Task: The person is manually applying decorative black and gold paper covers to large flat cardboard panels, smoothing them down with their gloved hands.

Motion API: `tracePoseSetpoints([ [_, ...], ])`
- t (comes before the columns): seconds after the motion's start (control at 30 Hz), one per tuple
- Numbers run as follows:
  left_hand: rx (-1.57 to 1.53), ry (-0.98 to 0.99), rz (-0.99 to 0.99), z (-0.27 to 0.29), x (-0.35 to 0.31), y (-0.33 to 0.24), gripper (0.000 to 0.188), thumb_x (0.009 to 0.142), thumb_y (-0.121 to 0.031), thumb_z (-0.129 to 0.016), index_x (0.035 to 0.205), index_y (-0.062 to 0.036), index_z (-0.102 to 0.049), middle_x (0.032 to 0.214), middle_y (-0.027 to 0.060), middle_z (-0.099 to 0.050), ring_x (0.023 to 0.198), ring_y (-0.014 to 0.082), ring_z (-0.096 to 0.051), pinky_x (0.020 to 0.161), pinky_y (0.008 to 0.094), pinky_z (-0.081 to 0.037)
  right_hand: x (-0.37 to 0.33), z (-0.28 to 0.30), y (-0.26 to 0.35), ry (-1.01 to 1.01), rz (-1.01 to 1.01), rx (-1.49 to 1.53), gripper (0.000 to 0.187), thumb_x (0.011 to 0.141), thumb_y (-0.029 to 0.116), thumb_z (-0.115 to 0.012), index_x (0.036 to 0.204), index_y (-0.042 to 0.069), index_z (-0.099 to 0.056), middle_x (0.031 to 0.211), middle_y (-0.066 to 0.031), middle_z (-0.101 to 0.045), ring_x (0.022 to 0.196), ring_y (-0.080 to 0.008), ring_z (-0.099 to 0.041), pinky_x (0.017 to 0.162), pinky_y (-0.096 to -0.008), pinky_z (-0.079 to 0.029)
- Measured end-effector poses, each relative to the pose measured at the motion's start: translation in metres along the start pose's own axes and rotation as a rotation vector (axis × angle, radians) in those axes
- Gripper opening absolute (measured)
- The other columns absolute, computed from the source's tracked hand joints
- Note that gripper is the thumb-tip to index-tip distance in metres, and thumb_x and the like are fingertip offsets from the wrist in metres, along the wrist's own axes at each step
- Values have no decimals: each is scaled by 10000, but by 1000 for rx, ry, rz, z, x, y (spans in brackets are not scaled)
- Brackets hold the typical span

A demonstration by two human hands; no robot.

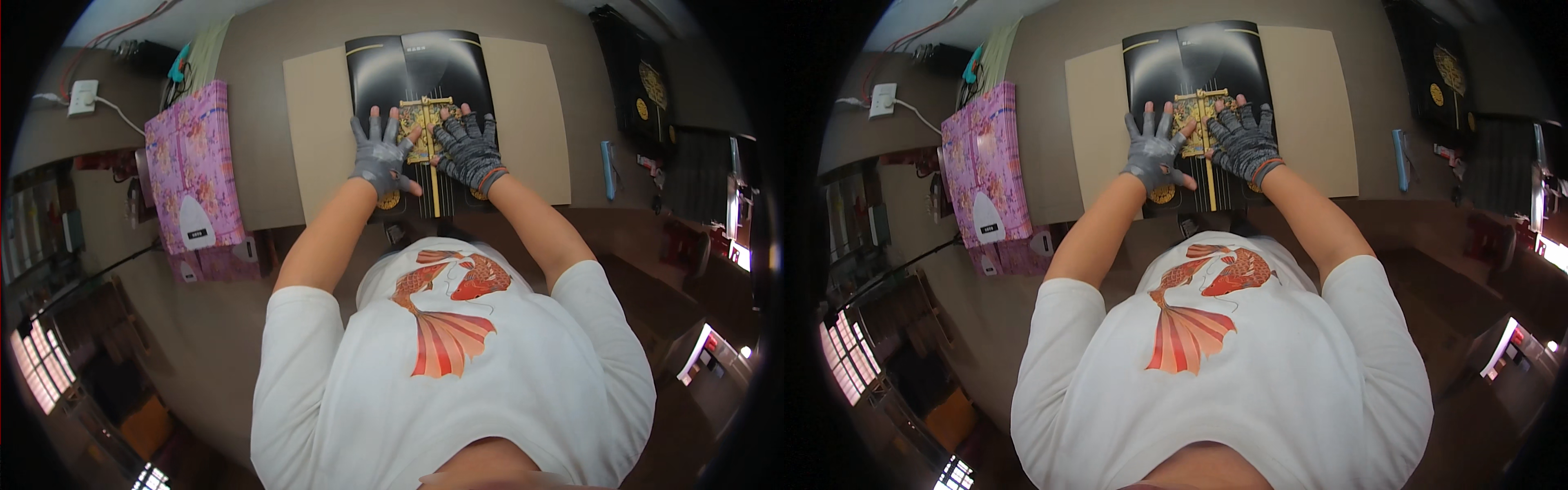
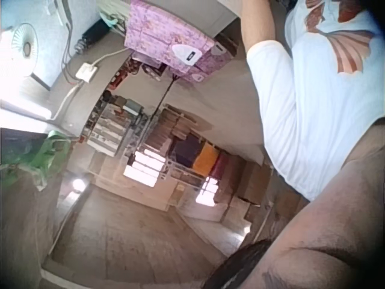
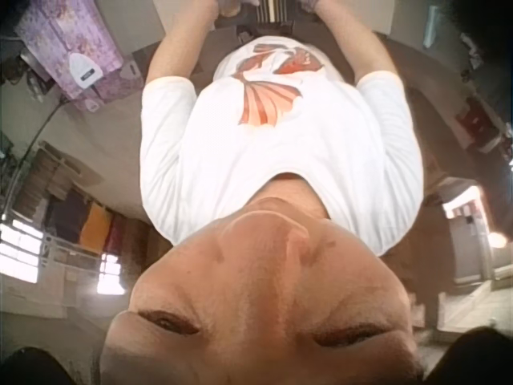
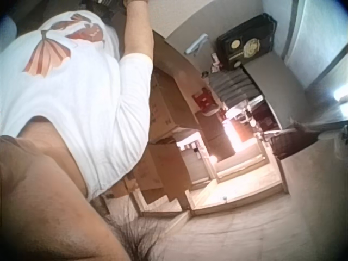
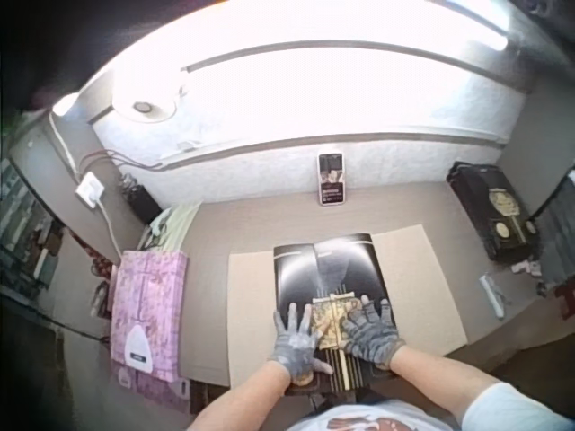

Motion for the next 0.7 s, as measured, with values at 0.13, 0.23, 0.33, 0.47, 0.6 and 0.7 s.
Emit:
tracePoseSetpoints([
  [0.13, 179, -105, -20, -6, 16, -25, 1007, 683, -727, -636, 1458, -117, -432, 1601, 92, -234, 1494, 374, -44, 1080, 738, -1, 5, -17, 2, -87, 71, 22, 749, 893, 622, -469, 1511, 225, -326, 1612, -82, -202, 1492, -334, -106, 1146, -638, -46],
  [0.23, 225, 61, 35, -1, 30, -39, 891, 685, -623, -715, 1394, -122, -511, 1521, 114, -377, 1462, 330, -222, 1119, 691, -67, 16, -17, -5, -43, 90, 57, 752, 893, 596, -480, 1509, 193, -329, 1607, -99, -211, 1492, -318, -123, 1164, -602, -50],
  [0.33, 206, -25, 83, -7, 41, -51, 718, 711, -477, -744, 1306, -103, -596, 1468, 150, -442, 1382, 325, -342, 1129, 649, -127, 41, -9, -27, -137, 15, 87, 737, 910, 544, -479, 1520, 173, -295, 1606, -119, -204, 1490, -320, -139, 1170, -591, -65],
  [0.47, 167, -34, 126, -1, 35, -54, 564, 682, -339, -745, 1179, -86, -663, 1427, 169, -484, 1207, 287, -468, 1056, 516, -301, 117, 2, -80, -325, -192, 86, 726, 923, 492, -470, 1535, 166, -255, 1608, -126, -190, 1490, -320, -143, 1170, -587, -78],
  [0.6, 57, -39, 114, 6, 28, -51, 483, 639, -287, -752, 1076, -92, -679, 1434, 173, -470, 1128, 263, -497, 926, 398, -387, 198, 32, -144, -348, -297, 86, 710, 943, 508, -422, 1542, 177, -236, 1615, -121, -175, 1496, -306, -128, 1169, -585, -77],
  [0.7, 61, -81, 92, -3, 28, -52, 483, 634, -284, -750, 1069, -89, -672, 1451, 180, -446, 1136, 253, -497, 917, 386, -388, 229, 42, -164, -372, -305, 48, 705, 948, 519, -417, 1542, 183, -241, 1614, -126, -175, 1495, -304, -134, 1165, -586, -83],
])
Point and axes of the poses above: each hand's wrist, its own x-axis towards the middle knuckle, its own z-axis out of the back of the hand, y = z × x, the point moved 5 cm from there along x, towards the middle knuckle
